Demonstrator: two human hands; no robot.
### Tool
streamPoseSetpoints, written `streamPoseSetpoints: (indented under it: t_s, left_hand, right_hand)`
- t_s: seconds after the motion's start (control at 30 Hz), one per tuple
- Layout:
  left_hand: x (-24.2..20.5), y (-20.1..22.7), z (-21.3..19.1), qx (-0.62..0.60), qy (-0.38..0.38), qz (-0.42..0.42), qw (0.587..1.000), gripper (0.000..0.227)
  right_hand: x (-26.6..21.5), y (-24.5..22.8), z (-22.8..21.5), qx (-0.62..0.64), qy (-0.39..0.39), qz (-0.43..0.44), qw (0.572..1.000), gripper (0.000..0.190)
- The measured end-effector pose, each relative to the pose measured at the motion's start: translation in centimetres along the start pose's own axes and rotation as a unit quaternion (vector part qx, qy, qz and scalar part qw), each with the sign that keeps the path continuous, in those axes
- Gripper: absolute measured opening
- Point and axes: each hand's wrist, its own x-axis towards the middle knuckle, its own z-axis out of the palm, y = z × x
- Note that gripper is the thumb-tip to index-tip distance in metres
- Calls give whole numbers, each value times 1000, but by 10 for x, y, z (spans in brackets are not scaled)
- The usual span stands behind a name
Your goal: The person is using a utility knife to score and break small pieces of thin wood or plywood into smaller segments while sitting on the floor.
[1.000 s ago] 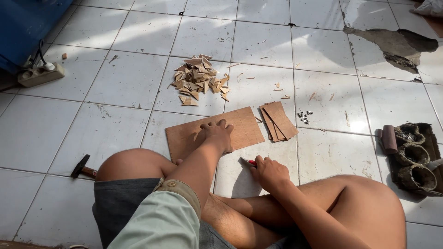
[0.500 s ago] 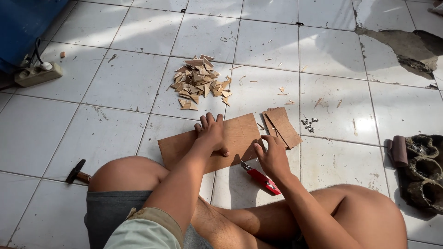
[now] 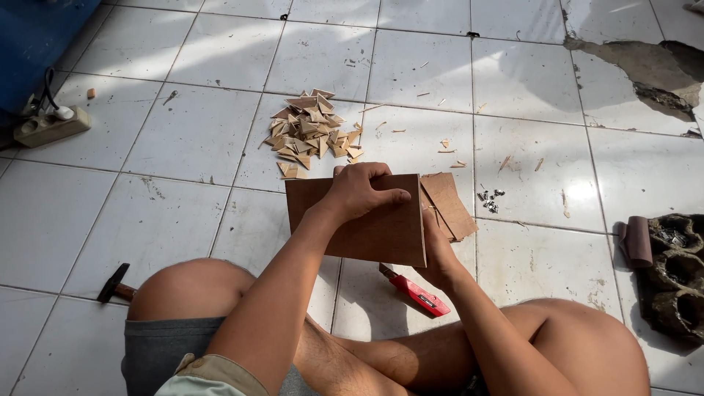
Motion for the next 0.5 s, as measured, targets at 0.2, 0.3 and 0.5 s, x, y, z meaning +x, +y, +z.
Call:
streamPoseSetpoints:
  t_s: [0.2, 0.3, 0.5]
  left_hand:
    - [-10, 4, -12, 118, 51, -64, 990, 46]
    - [-6, -2, 5, 195, 90, -37, 976, 42]
    - [4, -19, 32, 289, 126, 42, 948, 31]
  right_hand:
    - [0, -9, -1, -79, -12, -122, 989, 48]
    - [-13, -25, 2, -393, 86, -228, 887, 42]
    - [-9, -14, 9, -501, 222, -226, 805, 26]
